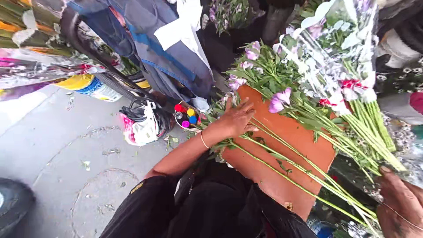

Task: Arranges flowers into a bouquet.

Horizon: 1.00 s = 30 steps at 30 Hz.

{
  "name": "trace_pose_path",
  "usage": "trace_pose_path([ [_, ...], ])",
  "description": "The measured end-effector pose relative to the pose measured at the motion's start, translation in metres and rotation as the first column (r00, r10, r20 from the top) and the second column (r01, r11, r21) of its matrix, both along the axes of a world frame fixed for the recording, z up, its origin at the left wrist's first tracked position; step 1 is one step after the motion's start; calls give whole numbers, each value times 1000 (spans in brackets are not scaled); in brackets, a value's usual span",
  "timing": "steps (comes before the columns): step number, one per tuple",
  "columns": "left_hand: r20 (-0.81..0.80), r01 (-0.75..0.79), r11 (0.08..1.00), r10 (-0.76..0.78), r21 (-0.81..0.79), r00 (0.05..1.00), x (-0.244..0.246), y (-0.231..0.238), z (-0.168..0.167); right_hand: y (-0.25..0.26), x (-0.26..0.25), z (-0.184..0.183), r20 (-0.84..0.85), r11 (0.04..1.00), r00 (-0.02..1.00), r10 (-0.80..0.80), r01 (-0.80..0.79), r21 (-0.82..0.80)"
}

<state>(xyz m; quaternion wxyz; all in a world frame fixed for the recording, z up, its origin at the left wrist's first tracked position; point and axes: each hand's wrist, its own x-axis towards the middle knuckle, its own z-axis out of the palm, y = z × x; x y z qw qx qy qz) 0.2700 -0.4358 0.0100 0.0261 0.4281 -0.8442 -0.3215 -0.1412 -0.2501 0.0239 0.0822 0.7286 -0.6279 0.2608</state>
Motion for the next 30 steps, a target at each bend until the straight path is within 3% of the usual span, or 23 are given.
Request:
trace_pose_path([
  [2, 21, -24, 1000, 24, 6, 999, 24, -27, -15, -36, 8, -2, 14, 999, 999, 42, -43, 24],
  [5, -71, -2, 1000, 4, 22, 997, 49, -57, -34, -92, 35, -5, 46, 992, 993, 106, -109, 71],
  [9, -238, 53, 998, -46, 23, 970, 73, -58, -52, -137, 67, -36, 264, 944, 947, 182, -243, 222],
  [13, -288, -13, 1000, 7, -18, 958, 87, -34, -54, -128, 63, -99, 270, 902, 952, 143, -237, 360],
  [16, -329, -56, 994, 22, -92, 944, 88, -27, -64, -116, 62, -122, 244, 897, 961, 130, -219, 385],
  [21, -366, -65, 991, 17, -119, 931, 91, -28, -67, -118, 77, -118, 327, 879, 941, 89, -228, 419],
  [30, -347, -141, 986, 101, -91, 932, 111, -30, -69, -110, 98, -111, 124, 930, 989, 86, -124, 346],
])
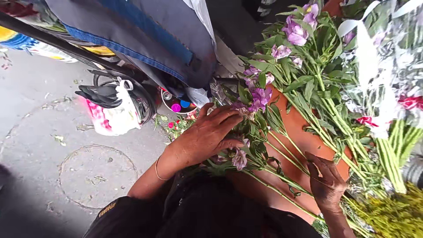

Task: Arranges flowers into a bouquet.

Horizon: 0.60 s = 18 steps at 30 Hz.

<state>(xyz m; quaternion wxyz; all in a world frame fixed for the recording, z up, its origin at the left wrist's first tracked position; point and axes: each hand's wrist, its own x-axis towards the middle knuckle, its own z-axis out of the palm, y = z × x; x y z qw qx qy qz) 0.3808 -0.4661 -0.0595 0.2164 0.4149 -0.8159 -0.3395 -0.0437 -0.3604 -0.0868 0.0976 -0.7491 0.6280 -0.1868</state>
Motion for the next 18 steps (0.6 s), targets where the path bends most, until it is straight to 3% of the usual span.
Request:
trace_pose_path([
  [5, 5, -82, 997, 82, 10, 997, 11, 2, -4, 2, 3, -2, -11, 999, 999, 45, -46, -4],
  [11, -3, -166, 986, 166, 6, 986, 26, 3, -6, -18, -6, 18, -45, 979, 994, 102, -93, 180],
  [18, -21, -260, 966, 259, -9, 966, 40, 8, 0, -96, -34, 45, -165, 998, 986, 27, -37, -57],
])
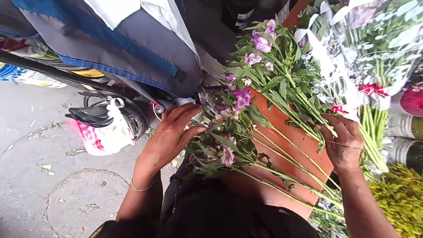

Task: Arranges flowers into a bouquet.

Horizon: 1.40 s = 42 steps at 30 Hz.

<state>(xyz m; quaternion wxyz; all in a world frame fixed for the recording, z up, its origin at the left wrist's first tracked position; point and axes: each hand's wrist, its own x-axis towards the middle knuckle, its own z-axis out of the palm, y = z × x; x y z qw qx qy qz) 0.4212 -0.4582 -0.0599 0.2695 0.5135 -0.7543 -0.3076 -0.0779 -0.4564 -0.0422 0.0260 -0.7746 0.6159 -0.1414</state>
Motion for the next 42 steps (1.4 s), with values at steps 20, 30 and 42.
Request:
trace_pose_path([
  [20, -232, 4, 985, -45, -175, 972, -51, 73, 79, -40, 21, 52, -14, 956, 987, -159, 150, -254],
  [30, -598, 138, 978, -19, 155, 801, -196, 52, 88, -5, 24, 160, -59, 821, 920, -389, 317, -475],
  [42, -984, 251, 968, -67, -23, 167, -280, 92, 149, 182, 51, 125, -50, 732, 959, -279, 179, -658],
])
